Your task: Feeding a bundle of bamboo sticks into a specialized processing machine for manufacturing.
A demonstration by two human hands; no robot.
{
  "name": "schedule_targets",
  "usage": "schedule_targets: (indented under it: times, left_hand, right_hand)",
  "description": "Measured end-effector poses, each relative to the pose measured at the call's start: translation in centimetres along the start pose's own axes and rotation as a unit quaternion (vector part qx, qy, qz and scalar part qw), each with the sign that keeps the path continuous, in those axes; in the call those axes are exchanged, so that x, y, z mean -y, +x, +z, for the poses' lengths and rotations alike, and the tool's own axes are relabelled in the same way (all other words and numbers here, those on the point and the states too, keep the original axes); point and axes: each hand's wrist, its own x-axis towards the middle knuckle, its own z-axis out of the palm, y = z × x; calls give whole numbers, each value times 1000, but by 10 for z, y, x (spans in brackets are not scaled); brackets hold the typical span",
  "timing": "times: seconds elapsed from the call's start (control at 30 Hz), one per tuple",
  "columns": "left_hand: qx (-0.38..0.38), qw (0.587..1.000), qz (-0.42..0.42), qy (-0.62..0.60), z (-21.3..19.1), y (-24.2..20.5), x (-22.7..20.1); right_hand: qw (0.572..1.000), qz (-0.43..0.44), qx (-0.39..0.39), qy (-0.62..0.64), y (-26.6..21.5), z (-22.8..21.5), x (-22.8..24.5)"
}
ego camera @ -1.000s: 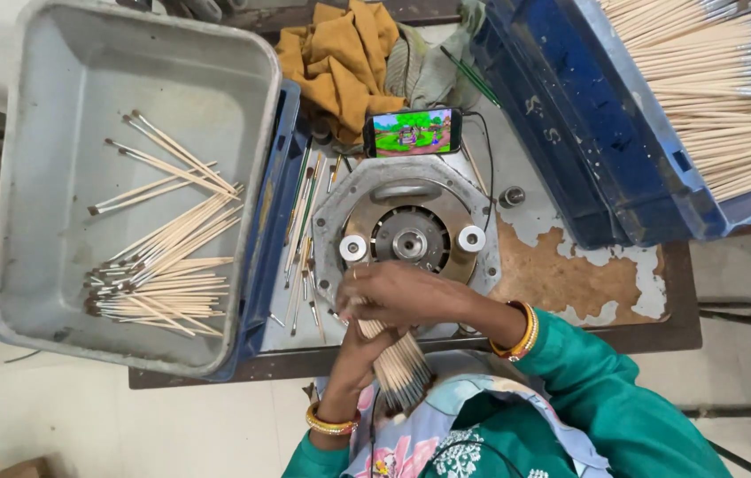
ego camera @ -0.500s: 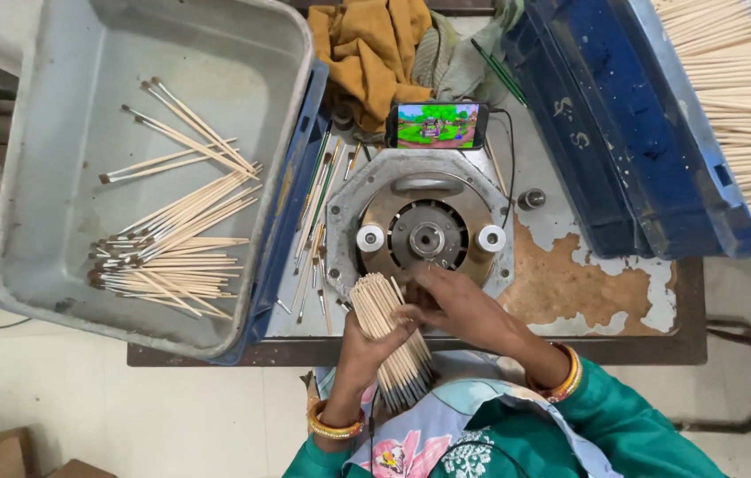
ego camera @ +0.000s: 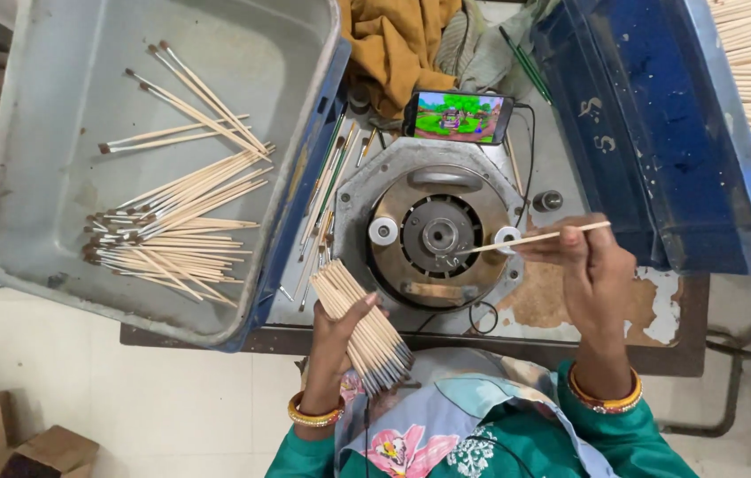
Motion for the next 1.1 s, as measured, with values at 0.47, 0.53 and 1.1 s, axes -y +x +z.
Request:
schedule_targets:
  times: [0.47, 0.53, 1.1]
  left_hand:
    - [1, 1000, -20, -2, -27, 1, 32]
    - [22, 1000, -14, 5, -19, -2, 28]
    - [26, 999, -11, 32, -8, 4, 12]
  right_hand:
    - [941, -63, 102, -317, 39, 61, -44]
    - [929, -238, 94, -269, 41, 65, -46]
    - [951, -54, 28, -302, 35, 51, -29]
